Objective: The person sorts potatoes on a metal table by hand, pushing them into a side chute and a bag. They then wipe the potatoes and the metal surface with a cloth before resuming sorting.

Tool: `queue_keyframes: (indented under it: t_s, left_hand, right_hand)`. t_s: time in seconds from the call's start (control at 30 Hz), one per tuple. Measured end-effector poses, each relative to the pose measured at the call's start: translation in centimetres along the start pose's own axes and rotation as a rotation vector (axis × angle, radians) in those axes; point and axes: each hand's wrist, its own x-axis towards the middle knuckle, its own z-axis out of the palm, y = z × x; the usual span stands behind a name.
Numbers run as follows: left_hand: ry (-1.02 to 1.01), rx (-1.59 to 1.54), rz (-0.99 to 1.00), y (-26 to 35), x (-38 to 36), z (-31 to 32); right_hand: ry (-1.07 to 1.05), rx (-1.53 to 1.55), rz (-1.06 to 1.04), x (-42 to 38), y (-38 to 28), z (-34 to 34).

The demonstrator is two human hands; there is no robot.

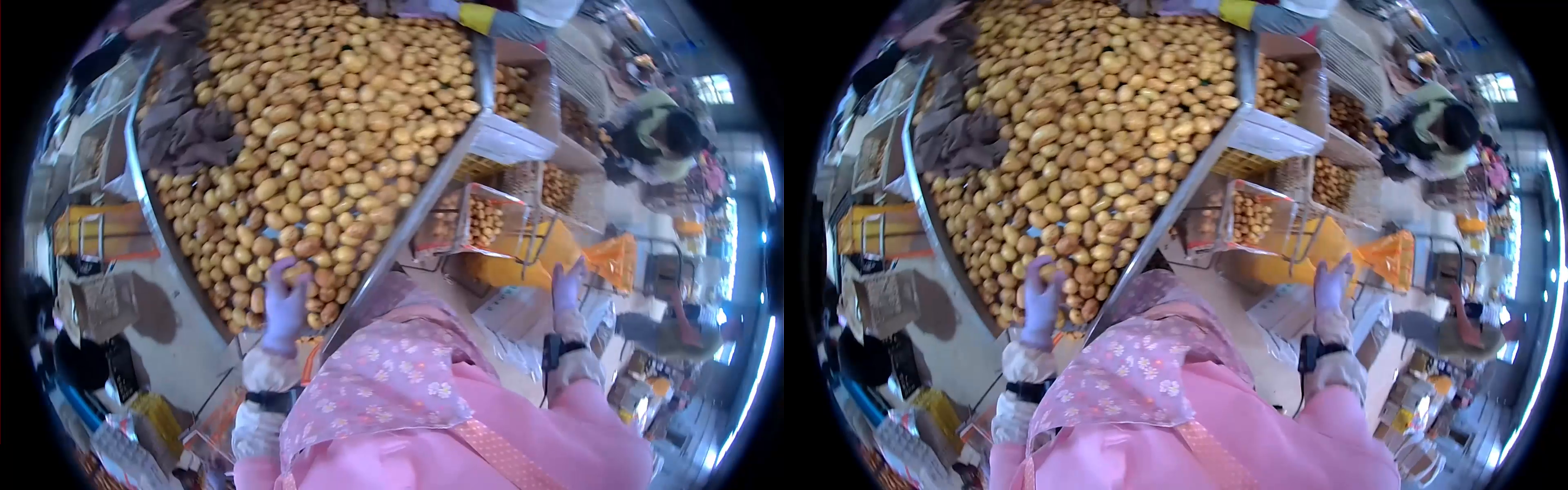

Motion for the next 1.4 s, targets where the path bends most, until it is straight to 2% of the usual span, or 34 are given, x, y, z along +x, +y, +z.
queue_keyframes:
  t_s: [0.07, 0.13, 0.17, 0.2, 0.27, 0.33, 0.37, 0.4, 0.47, 0.53, 0.57, 0.63, 0.67, 0.7, 0.73, 0.77, 0.8, 0.83, 0.87, 0.93, 1.0, 1.03, 1.07, 1.1, 1.13, 1.17, 1.2, 1.23, 1.27, 1.3, 1.33, 1.37, 1.4]
  left_hand:
    - [-0.032, -0.041, 0.094, 6.1, 0.0, 3.0]
    - [-0.074, -0.034, 0.033, 9.7, -0.4, 4.7]
    - [-0.068, -0.034, 0.033, 10.6, -0.9, 5.5]
    - [-0.016, -0.075, 0.051, 11.3, -1.3, 6.2]
    - [0.052, -0.109, 0.060, 11.7, -1.9, 6.4]
    - [0.026, 0.124, 0.112, 11.3, -2.5, 5.7]
    - [0.013, 0.240, 0.132, 11.1, -2.8, 5.3]
    - [0.034, 0.246, 0.116, 10.9, -3.3, 5.0]
    - [-0.005, 0.213, -0.065, 10.8, -3.9, 4.7]
    - [-0.021, 0.222, -0.031, 10.1, -4.8, 4.6]
    - [-0.042, 0.185, 0.057, 8.7, -5.7, 5.1]
    - [-0.131, 0.160, 0.200, 7.4, -7.7, 5.2]
    - [-0.119, 0.153, 0.198, 6.7, -8.3, 4.4]
    - [-0.263, 0.135, 0.101, 5.8, -9.0, 3.0]
    - [-0.413, 0.116, 0.001, 4.8, -10.0, 1.6]
    - [-0.408, 0.112, -0.006, 3.1, -11.1, 0.6]
    - [-0.199, 0.146, -0.085, 1.1, -12.0, -0.2]
    - [0.010, 0.178, -0.166, 0.0, -12.5, -0.5]
    - [0.013, 0.175, -0.176, 0.4, -12.3, -0.8]
    - [0.150, 0.127, -0.277, 1.7, -10.2, -1.3]
    - [0.081, 0.250, -0.034, 2.6, -7.3, 0.2]
    - [0.040, 0.251, 0.070, 3.3, -6.0, 1.2]
    - [-0.093, 0.300, 0.190, 3.1, -4.7, 2.1]
    - [-0.172, 0.357, 0.325, 2.6, -3.8, 3.2]
    - [-0.246, 0.414, 0.459, 2.0, -3.2, 3.7]
    - [-0.239, 0.419, 0.440, 1.4, -3.2, 3.2]
    - [-0.287, 0.488, 0.426, 0.7, -3.7, 2.0]
    - [-0.334, 0.557, 0.411, 0.0, -4.2, 0.5]
    - [-0.277, 0.574, 0.444, -0.6, -4.9, -1.4]
    - [-0.261, 0.640, 0.405, -2.1, -6.5, -3.3]
    - [-0.240, 0.700, 0.361, -3.4, -8.3, -4.6]
    - [-0.241, 0.696, 0.337, -3.6, -9.5, -6.1]
    - [-0.248, 0.642, 0.211, -3.5, -9.9, -7.5]
  right_hand:
    - [-0.228, 0.536, -0.082, -0.3, -1.2, 0.1]
    - [-0.752, 1.524, 0.322, -2.3, -12.7, -4.1]
    - [-0.657, 1.097, -0.375, -3.3, -16.4, -3.3]
    - [-0.914, 1.447, -0.208, -3.9, -21.6, -5.9]
    - [-1.163, 1.472, -0.228, -5.5, -29.0, -10.0]
    - [-1.427, 1.474, -0.189, -6.5, -33.8, -12.9]
    - [-1.454, 1.470, -0.204, -7.6, -35.2, -12.8]
    - [-1.462, 1.500, -0.262, -8.7, -36.3, -12.7]
    - [-1.489, 1.522, -0.337, -10.4, -37.8, -12.3]
    - [-1.335, 1.350, -0.602, -11.8, -38.3, -11.4]
    - [-1.365, 1.349, -0.544, -11.9, -37.9, -10.2]
    - [-0.976, 1.110, -0.627, -10.0, -35.6, -6.2]
    - [-0.699, 0.836, -0.702, -6.0, -35.5, -10.2]
    - [-0.704, 0.887, -0.566, -2.3, -32.2, -8.1]
    - [-0.720, 1.198, -0.287, 2.0, -27.9, -5.6]
    - [-0.267, 0.961, -0.520, 6.4, -24.6, -5.4]
    - [-0.311, 1.185, -0.247, 13.0, -17.4, -1.7]
    - [-0.220, 0.959, -0.078, 14.8, -18.4, -8.5]
    - [-0.229, 0.954, -0.084, 14.8, -18.8, -8.3]
    - [-0.267, 1.023, -0.166, 15.6, -20.2, -7.1]
    - [-0.304, 1.099, -0.237, 16.4, -22.2, -5.3]
    - [-0.599, 1.112, -0.212, 13.0, -26.8, -4.5]
    - [-0.896, 1.109, -0.180, 7.0, -33.3, -4.2]
    - [-0.725, 1.152, -0.770, 1.5, -38.2, -4.6]
    - [-0.916, 1.083, -0.898, -2.6, -42.6, -5.1]
    - [-0.463, 0.606, -1.323, -6.3, -45.6, -4.7]
    - [-0.518, 0.561, -1.309, -9.5, -46.8, -3.6]
    - [-0.532, 0.494, -1.388, -11.0, -46.7, -3.5]
    - [-0.544, 0.427, -1.464, -12.1, -46.8, -3.3]
    - [-0.649, 0.488, -1.691, -10.7, -45.9, -2.1]
    - [-0.614, 0.486, -1.927, -8.5, -45.2, 0.0]
    - [-0.604, 0.536, -1.916, -5.8, -45.3, 0.6]
    - [-0.584, 0.580, -1.897, -3.6, -46.4, 0.6]
